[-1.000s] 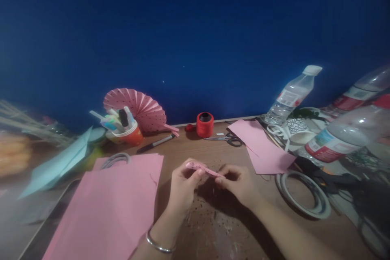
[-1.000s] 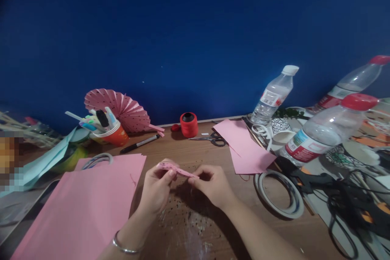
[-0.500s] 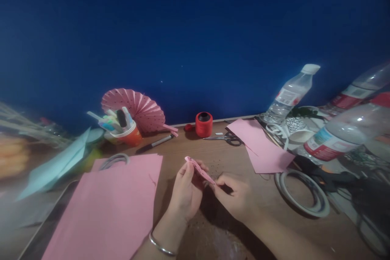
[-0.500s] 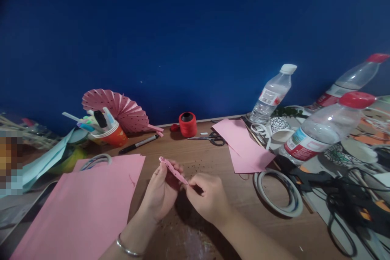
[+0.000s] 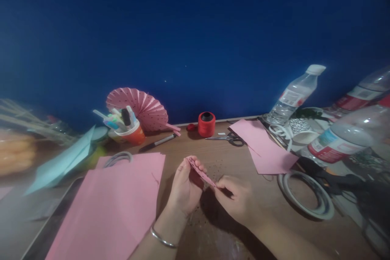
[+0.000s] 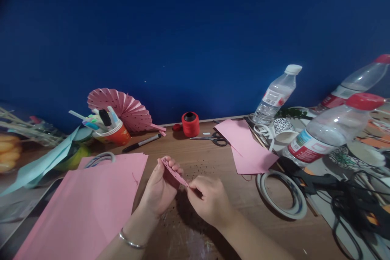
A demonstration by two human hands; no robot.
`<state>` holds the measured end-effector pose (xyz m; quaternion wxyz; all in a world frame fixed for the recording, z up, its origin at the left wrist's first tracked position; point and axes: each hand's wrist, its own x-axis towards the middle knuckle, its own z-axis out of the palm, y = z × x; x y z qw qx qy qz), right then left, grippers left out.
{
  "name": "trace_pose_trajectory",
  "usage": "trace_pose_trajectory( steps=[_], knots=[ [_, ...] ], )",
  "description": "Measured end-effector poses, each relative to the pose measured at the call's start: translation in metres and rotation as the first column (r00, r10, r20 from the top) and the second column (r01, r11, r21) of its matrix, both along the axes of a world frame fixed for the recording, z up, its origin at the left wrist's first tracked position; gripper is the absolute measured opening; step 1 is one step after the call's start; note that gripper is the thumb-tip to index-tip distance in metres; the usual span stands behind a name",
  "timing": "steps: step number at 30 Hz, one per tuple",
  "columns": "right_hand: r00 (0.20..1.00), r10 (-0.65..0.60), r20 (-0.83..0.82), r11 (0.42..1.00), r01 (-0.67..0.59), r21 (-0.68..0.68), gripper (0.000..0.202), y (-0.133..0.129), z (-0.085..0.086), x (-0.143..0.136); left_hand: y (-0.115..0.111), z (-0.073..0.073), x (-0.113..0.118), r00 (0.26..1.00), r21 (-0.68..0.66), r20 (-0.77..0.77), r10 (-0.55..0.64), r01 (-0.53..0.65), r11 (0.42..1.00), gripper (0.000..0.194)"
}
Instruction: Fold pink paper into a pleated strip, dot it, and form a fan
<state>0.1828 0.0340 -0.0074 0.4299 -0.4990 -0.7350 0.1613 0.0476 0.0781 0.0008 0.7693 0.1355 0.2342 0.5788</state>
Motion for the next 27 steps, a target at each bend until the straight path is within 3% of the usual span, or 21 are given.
trace_pose_trajectory(
  steps=[9,14,17,21,27],
  knots=[
    [0.999,0.036,0.033,0.999,-0.035,-0.029,0.023,0.0,0.002,-0.002,-0.001,-0.002,0.0,0.998,-0.054,-0.004,0.068,-0.068,0.996,0.02],
    [1.0,-0.029,0.0,0.999,0.029,-0.022,0.022,-0.002,0.001,-0.002,0.001,0.0,0.001,0.985,-0.021,-0.128,0.113,-0.116,0.993,0.025],
    [0.994,-0.098,-0.044,0.995,0.096,-0.039,0.02,-0.003,0.001,-0.001,-0.003,0.002,0.007,0.985,-0.031,-0.174,-0.017,0.012,0.999,0.03],
    [0.978,-0.17,-0.125,0.984,0.161,-0.074,0.017,-0.002,0.002,-0.001,-0.016,0.003,0.018,0.952,-0.026,-0.199,-0.234,0.233,0.972,0.018],
    [0.983,-0.103,-0.153,0.991,0.089,-0.1,0.01,-0.003,0.005,-0.002,-0.019,0.004,0.017,0.949,-0.034,-0.167,-0.267,0.265,0.964,0.01]
  ],
)
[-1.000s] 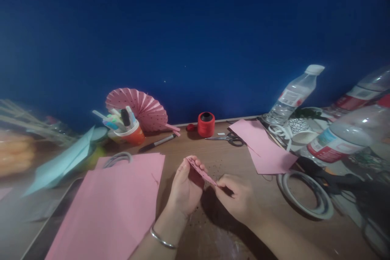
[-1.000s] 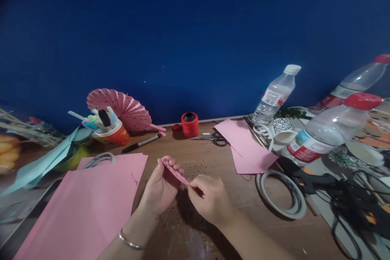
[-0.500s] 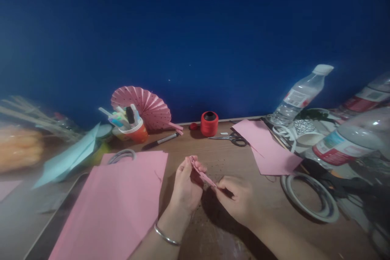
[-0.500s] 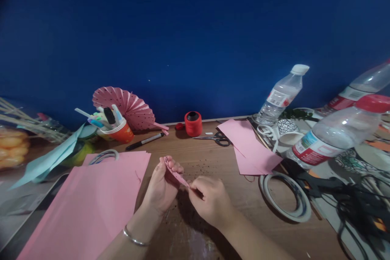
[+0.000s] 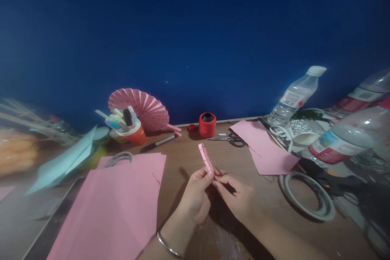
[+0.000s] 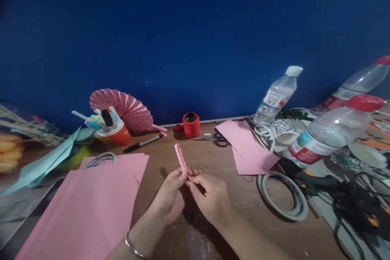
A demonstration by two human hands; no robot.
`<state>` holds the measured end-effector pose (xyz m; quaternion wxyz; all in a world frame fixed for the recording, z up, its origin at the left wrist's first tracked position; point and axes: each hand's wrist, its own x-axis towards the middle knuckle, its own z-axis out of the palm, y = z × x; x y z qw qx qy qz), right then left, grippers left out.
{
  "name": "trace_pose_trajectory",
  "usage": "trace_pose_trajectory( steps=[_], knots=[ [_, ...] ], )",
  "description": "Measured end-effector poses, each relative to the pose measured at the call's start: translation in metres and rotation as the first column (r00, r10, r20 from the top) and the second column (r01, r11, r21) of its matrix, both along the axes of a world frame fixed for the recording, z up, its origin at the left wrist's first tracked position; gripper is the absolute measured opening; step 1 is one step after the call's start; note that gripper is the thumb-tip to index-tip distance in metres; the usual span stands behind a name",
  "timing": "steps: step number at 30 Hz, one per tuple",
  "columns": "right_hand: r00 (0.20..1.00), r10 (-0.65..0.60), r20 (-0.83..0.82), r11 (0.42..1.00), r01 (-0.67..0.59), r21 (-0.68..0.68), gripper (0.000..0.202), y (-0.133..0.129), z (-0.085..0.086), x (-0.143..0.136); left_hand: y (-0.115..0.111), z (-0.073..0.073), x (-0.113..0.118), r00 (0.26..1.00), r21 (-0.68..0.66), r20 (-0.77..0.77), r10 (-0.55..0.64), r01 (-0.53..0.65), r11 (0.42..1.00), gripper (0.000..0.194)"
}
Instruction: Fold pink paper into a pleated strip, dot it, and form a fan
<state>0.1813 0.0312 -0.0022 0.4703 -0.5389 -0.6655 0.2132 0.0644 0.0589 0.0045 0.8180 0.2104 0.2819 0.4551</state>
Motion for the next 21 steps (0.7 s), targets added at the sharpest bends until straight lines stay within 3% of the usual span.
trace_pose_trajectory(
  steps=[3,6,9,12,15,18,21],
  knots=[
    [0.992,0.085,-0.09,0.996,-0.086,-0.012,0.01,-0.001,0.0,0.002,0.006,0.004,-0.007,0.998,-0.021,0.058,-0.013,0.014,1.0,0.011],
    [0.953,-0.004,-0.304,0.997,-0.021,-0.079,0.012,0.005,-0.005,0.006,0.009,0.008,-0.013,0.992,-0.043,0.051,-0.114,0.116,0.992,0.013],
    [0.813,-0.12,-0.569,0.979,0.004,-0.202,0.015,0.019,-0.012,0.009,0.008,0.007,-0.014,0.962,-0.091,-0.015,-0.271,0.269,0.959,0.014],
    [0.644,-0.105,-0.758,0.945,-0.172,-0.277,0.029,0.03,-0.015,0.01,0.004,0.004,-0.013,0.932,-0.117,-0.086,-0.352,0.341,0.933,0.017],
    [0.546,-0.137,-0.826,0.899,-0.282,-0.336,0.028,0.034,-0.016,0.008,0.002,0.003,-0.012,0.903,-0.13,-0.121,-0.413,0.398,0.908,0.017],
    [0.501,-0.191,-0.844,0.905,-0.243,-0.349,0.024,0.034,-0.017,0.008,0.004,0.003,-0.011,0.893,-0.088,-0.179,-0.413,0.404,0.911,0.016],
    [0.454,-0.241,-0.858,0.933,-0.136,-0.334,0.021,0.037,-0.02,0.012,0.007,0.001,-0.008,0.891,0.032,-0.379,-0.25,0.283,0.959,0.02]
  ],
)
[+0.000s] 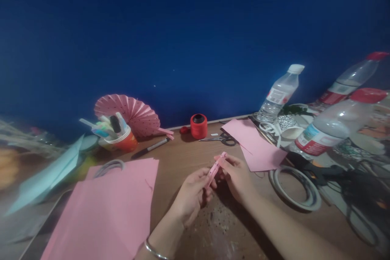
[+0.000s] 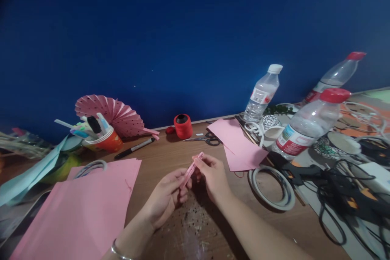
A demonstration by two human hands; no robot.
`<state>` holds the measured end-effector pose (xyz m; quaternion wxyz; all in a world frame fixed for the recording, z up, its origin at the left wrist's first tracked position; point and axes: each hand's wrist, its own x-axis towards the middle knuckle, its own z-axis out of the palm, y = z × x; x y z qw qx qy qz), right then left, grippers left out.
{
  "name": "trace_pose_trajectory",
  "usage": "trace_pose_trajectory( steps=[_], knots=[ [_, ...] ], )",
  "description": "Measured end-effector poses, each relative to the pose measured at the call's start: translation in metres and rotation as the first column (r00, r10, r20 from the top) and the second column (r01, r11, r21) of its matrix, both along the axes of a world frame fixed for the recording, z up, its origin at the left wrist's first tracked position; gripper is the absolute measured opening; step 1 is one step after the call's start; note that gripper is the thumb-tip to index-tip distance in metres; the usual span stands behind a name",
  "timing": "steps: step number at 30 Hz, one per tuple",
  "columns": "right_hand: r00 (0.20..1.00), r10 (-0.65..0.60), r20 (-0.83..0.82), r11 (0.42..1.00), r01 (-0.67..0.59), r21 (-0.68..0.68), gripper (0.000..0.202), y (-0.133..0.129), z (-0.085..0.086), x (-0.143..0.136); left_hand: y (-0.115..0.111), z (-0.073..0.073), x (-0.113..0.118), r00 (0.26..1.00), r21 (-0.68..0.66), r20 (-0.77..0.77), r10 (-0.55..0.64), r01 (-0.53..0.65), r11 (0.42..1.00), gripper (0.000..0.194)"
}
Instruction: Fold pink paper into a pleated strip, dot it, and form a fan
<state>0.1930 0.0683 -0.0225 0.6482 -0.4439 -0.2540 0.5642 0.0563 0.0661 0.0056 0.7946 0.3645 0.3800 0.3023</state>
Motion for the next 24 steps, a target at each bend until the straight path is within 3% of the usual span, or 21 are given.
trace_pose_trajectory(
  steps=[3,5,7,9,12,16,18,24],
  knots=[
    [0.991,-0.098,-0.09,0.995,0.099,0.001,0.02,0.004,-0.001,0.004,0.003,-0.003,0.001,0.961,0.31,-0.207,0.185,-0.114,0.944,0.028],
    [0.976,-0.137,-0.168,0.991,0.137,-0.013,0.019,0.005,0.001,0.006,0.003,-0.004,0.0,0.908,0.534,-0.325,0.263,-0.053,0.844,0.034],
    [0.967,-0.151,-0.208,0.989,0.15,-0.022,0.019,0.005,0.003,0.007,0.002,-0.004,-0.002,0.844,0.706,-0.421,0.331,0.077,0.704,0.04],
    [0.968,-0.134,-0.214,0.991,0.134,-0.016,0.018,0.003,0.004,0.006,0.002,-0.005,-0.005,0.788,0.797,-0.468,0.4,0.182,0.575,0.039],
    [0.972,-0.081,-0.218,0.996,0.086,0.011,0.017,0.001,0.003,0.004,0.001,-0.006,-0.008,0.744,0.847,-0.463,0.482,0.212,0.487,0.028],
    [0.97,-0.018,-0.242,0.998,0.031,0.049,0.015,-0.001,0.002,0.002,0.001,-0.005,-0.009,0.741,0.884,-0.408,0.534,0.172,0.435,0.014],
    [0.968,-0.005,-0.251,0.998,0.019,0.053,0.017,-0.001,0.003,0.002,0.0,-0.004,-0.009,0.744,0.889,-0.384,0.547,0.138,0.437,0.013],
    [0.978,0.073,-0.194,0.994,-0.056,0.094,0.02,-0.002,0.004,0.0,-0.001,-0.002,-0.008,0.749,0.83,-0.414,0.518,0.076,0.553,0.009]
  ],
)
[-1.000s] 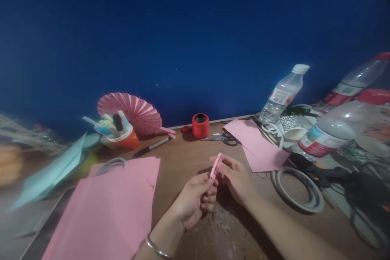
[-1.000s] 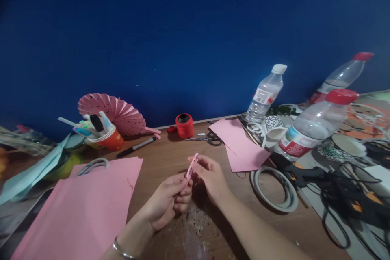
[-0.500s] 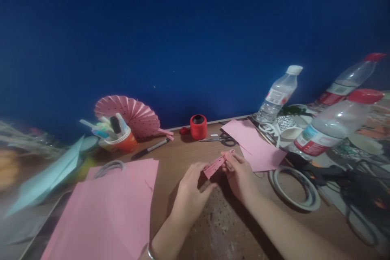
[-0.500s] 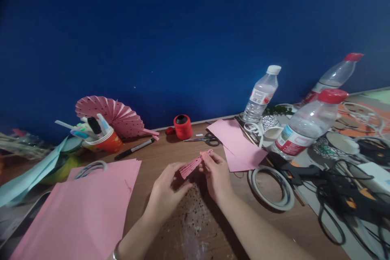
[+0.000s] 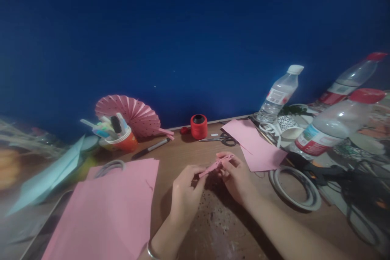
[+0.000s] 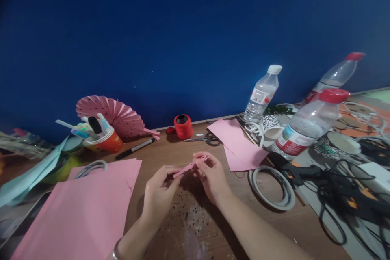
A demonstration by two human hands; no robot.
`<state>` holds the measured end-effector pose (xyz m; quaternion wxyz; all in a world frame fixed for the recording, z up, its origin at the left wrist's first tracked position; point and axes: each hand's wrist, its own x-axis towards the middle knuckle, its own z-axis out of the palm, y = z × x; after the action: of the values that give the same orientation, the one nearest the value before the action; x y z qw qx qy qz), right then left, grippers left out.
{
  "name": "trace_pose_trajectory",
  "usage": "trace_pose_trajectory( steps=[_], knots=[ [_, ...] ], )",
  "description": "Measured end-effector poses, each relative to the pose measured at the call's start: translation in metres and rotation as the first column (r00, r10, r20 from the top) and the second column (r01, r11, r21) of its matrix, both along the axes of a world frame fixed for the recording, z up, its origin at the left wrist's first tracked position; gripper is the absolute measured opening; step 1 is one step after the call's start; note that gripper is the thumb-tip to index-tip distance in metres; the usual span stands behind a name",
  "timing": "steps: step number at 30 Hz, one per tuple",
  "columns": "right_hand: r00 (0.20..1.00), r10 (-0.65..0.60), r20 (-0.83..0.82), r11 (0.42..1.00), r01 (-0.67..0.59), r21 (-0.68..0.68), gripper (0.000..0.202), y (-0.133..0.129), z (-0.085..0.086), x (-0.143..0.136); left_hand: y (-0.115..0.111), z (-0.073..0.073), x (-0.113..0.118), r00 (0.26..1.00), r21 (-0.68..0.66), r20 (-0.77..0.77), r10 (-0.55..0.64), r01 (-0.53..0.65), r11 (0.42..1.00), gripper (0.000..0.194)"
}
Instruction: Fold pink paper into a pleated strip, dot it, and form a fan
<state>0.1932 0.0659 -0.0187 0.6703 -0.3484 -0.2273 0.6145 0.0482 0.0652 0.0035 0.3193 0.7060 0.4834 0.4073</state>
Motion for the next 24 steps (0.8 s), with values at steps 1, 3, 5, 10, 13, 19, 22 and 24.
trace_pose_trajectory(
  steps=[1,3,5,10,13,19,22,24],
  knots=[
    [0.999,-0.002,0.043,1.0,0.002,0.003,0.018,0.0,-0.001,0.0,0.0,0.0,0.001,1.0,-0.035,-0.005,-0.011,0.011,0.999,0.008],
    [0.99,-0.018,0.139,1.0,0.018,0.003,0.016,0.0,-0.003,-0.001,0.0,-0.001,0.002,0.999,-0.1,-0.013,-0.038,0.036,0.994,0.009],
    [0.978,-0.028,0.205,1.0,0.029,-0.003,0.016,0.0,-0.005,-0.001,0.0,-0.001,0.003,0.998,-0.14,-0.005,-0.06,0.059,0.988,0.012],
    [0.985,-0.024,0.169,1.0,0.027,-0.012,0.015,-0.002,-0.003,-0.003,0.001,0.003,0.004,0.987,-0.184,0.143,-0.076,0.102,0.978,0.01],
    [0.994,-0.02,0.108,1.0,0.021,-0.013,0.014,-0.003,0.001,-0.004,0.001,0.002,0.005,0.974,-0.176,0.214,-0.076,0.115,0.978,0.009],
    [0.997,-0.028,0.066,0.999,0.027,0.029,0.016,-0.004,0.004,-0.005,0.002,-0.003,0.005,0.977,-0.107,0.207,-0.051,0.075,0.991,0.008],
    [0.998,-0.033,0.051,0.999,0.032,0.023,0.016,-0.004,0.002,-0.004,0.002,-0.004,0.003,0.983,-0.077,0.168,-0.07,0.083,0.994,0.009],
    [0.999,-0.044,0.032,0.999,0.044,0.003,0.017,-0.002,0.001,-0.002,0.003,-0.003,0.002,0.99,-0.036,0.114,-0.077,0.081,0.996,0.013]
  ],
)
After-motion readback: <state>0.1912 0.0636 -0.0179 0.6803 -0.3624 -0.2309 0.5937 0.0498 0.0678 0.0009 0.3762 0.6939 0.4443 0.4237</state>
